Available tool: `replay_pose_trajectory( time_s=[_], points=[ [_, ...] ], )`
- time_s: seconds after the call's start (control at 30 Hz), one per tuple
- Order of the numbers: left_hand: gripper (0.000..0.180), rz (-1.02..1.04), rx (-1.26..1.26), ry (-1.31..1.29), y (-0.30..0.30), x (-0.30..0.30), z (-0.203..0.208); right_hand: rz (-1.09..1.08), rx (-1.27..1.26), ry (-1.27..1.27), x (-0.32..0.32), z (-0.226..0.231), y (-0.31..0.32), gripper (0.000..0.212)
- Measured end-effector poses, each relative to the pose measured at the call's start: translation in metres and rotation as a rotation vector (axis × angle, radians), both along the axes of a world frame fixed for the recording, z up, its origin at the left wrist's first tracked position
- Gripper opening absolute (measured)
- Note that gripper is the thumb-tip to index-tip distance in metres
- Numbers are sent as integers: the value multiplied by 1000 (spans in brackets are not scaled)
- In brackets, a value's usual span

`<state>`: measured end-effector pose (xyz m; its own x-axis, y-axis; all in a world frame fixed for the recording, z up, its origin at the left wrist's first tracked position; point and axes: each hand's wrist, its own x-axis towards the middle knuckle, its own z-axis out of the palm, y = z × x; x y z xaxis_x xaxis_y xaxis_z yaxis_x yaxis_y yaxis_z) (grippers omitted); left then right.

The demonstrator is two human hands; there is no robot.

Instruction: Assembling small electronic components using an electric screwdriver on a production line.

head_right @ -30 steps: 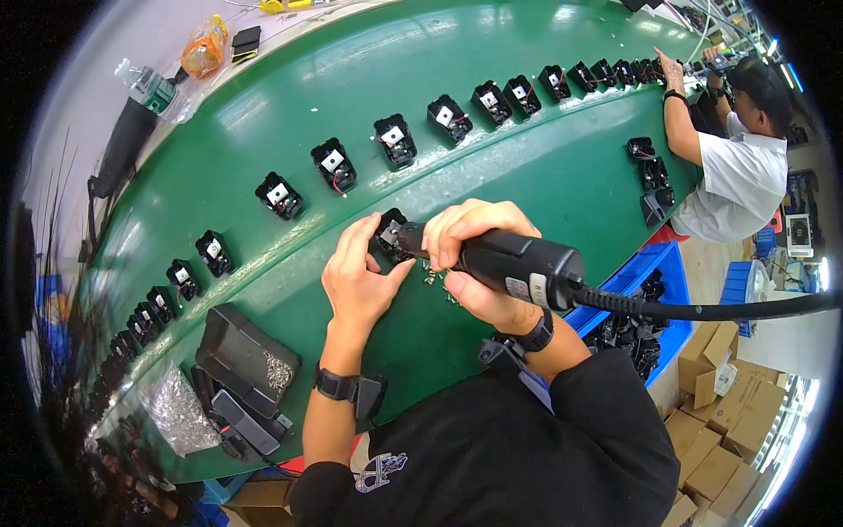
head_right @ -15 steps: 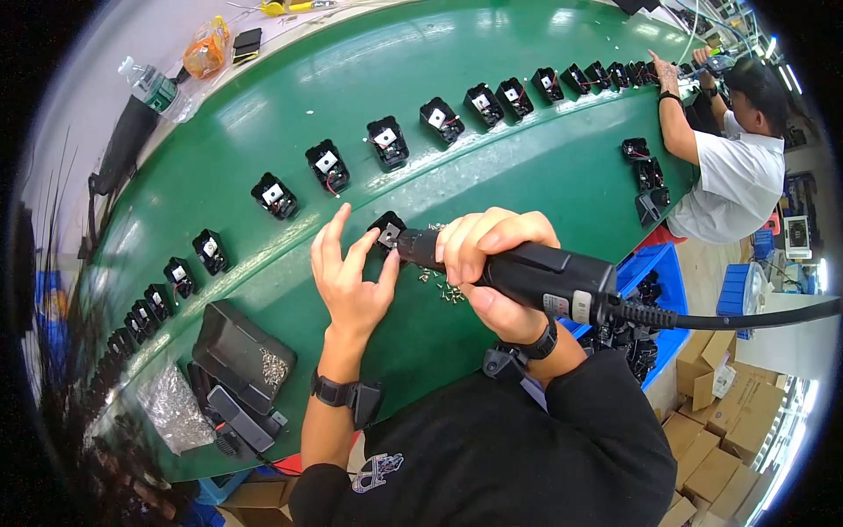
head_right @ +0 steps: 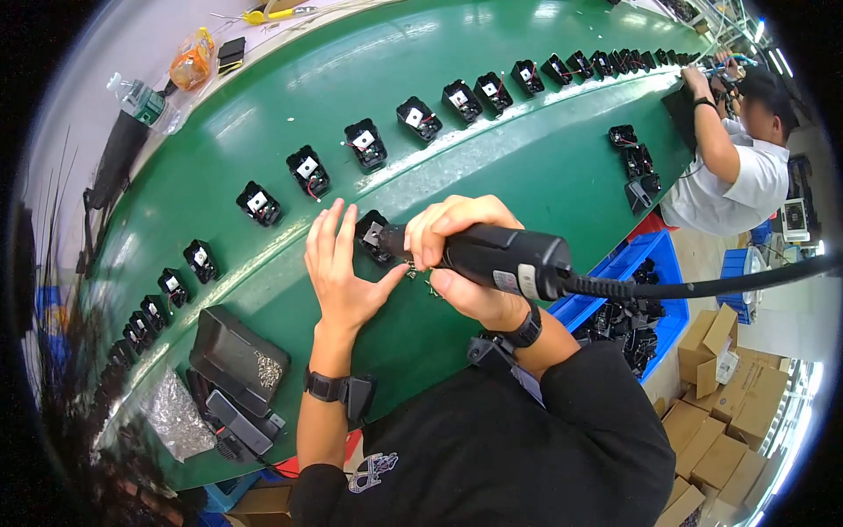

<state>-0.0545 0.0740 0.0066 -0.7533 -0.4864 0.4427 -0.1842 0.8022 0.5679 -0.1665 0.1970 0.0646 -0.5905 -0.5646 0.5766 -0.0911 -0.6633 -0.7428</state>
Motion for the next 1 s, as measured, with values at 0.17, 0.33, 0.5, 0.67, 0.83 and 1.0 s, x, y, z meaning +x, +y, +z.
replay_pose_trajectory(
  time_s=[0.17,0.33,0.5,0.67,0.83,1.0],
  points=[
    [79,-13,-17,-16,-3,-2,-22,2,25,11,-6,-7,-4,37],
    [75,-21,2,10,-4,-4,-23,67,-46,-21,-13,-13,-5,36],
    [75,-24,9,17,-2,-6,-24,69,-58,-47,-15,-18,-6,36],
    [76,-25,10,15,-1,-7,-22,68,-68,-54,-16,-18,-8,36],
    [71,-27,6,42,-3,-12,-25,63,-8,29,-18,-14,-6,32],
    [67,-37,-34,59,-9,-20,-24,79,33,8,-23,-6,-11,25]
  ],
)
